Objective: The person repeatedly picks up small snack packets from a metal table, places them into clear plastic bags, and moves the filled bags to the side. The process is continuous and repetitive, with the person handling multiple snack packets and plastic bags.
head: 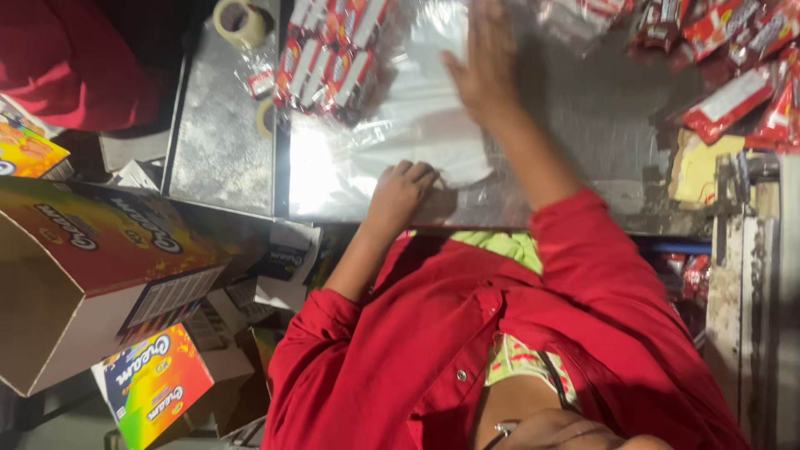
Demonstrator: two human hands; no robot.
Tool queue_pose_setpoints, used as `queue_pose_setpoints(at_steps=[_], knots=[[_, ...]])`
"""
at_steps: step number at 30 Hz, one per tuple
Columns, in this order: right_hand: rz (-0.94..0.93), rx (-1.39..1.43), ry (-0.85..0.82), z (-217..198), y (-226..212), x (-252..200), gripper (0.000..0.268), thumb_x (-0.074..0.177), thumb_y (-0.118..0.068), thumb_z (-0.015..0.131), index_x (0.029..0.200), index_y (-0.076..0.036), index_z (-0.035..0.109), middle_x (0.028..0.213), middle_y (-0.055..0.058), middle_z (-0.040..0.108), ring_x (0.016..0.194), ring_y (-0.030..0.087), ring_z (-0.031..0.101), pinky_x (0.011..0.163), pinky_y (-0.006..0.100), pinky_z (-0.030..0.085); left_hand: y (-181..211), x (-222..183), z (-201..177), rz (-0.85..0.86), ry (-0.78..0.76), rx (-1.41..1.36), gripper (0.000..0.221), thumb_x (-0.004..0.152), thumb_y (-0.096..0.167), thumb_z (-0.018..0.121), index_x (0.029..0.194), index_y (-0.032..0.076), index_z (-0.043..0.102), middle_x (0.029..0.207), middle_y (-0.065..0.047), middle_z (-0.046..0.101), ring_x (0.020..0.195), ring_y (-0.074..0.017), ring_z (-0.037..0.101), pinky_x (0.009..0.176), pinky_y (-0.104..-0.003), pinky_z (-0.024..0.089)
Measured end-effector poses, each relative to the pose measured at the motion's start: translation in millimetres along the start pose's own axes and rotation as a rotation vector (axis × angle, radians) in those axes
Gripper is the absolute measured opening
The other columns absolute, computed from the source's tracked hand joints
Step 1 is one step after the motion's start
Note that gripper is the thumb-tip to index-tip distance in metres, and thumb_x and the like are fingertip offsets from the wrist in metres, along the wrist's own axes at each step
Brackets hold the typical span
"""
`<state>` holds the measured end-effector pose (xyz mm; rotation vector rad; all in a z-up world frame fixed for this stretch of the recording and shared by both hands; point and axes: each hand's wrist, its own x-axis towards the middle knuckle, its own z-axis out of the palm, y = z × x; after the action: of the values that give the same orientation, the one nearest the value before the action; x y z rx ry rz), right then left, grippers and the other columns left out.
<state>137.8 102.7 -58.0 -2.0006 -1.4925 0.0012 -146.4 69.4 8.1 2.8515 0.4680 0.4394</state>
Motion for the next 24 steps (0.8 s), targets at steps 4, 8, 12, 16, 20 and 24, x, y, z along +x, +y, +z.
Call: queue_pose_setpoints(at_steps=[4,8,12,16,20,24], knots=[[-0.088,-0.159,-0.243,16.2,-41.1,5.3,0.088,0.109,-0.054,0.053,0.164,0.004,0.016,0.169,0.031,0.010,0.157,0.046,0.006,0.125,0.059,0.007,-3.8,8.8,-4.7,-0.001,0.013,-0.034,0.028,0.086,0.016,0.066,0.113,0.012,0.071,0.110,-0.002,0.065,0.099,-0.0250,0.061,0.082,-0.038,0.051],[-0.034,-0.245,-0.324,3.1,-69.1,-4.1,0.091,0.101,-0.053,0.055,0.166,-0.003,0.017,0.169,0.030,0.007,0.157,0.046,0.004,0.125,0.062,0.005,-2.9,-10.9,-25.6,-0.076,0.093,-0.104,0.022,0.089,0.017,0.068,0.109,0.007,0.069,0.111,-0.007,0.065,0.098,-0.0295,0.061,0.083,-0.040,0.050],[-0.022,-0.202,-0.301,-6.3,-63.3,-4.2,0.088,0.102,-0.055,0.054,0.165,-0.004,0.018,0.169,0.026,0.009,0.156,0.046,0.005,0.121,0.067,0.006,-0.5,-10.3,-33.8,-0.067,0.007,-0.092,0.030,0.086,0.009,0.064,0.114,0.008,0.072,0.110,-0.008,0.067,0.095,-0.0303,0.061,0.082,-0.042,0.051],[0.045,-0.038,-0.296,-4.3,-51.2,-15.4,0.084,0.105,-0.056,0.052,0.164,-0.006,0.020,0.171,0.021,0.011,0.157,0.041,0.007,0.124,0.060,0.009,1.2,-19.3,-29.8,-0.086,-0.030,-0.058,0.037,0.083,0.005,0.061,0.119,0.004,0.069,0.114,-0.012,0.065,0.100,-0.0322,0.061,0.084,-0.041,0.053],[0.128,0.511,-0.026,-40.2,-21.9,-49.0,0.064,0.111,-0.040,0.052,0.161,-0.006,0.031,0.167,0.017,0.030,0.157,0.032,0.025,0.128,0.047,0.021,-5.8,-11.2,-7.3,-0.167,-0.039,0.012,0.020,0.086,0.006,0.061,0.103,0.009,0.071,0.102,-0.011,0.065,0.096,-0.0327,0.065,0.076,-0.044,0.054],[0.165,0.676,0.083,-101.4,3.8,-132.3,0.039,0.113,-0.021,0.053,0.150,-0.008,0.054,0.155,0.011,0.052,0.148,0.024,0.047,0.123,0.040,0.039,-15.8,8.2,22.1,-0.188,-0.004,-0.025,0.024,0.094,0.027,0.068,0.084,0.005,0.064,0.087,-0.015,0.066,0.079,-0.0363,0.067,0.067,-0.048,0.052]])
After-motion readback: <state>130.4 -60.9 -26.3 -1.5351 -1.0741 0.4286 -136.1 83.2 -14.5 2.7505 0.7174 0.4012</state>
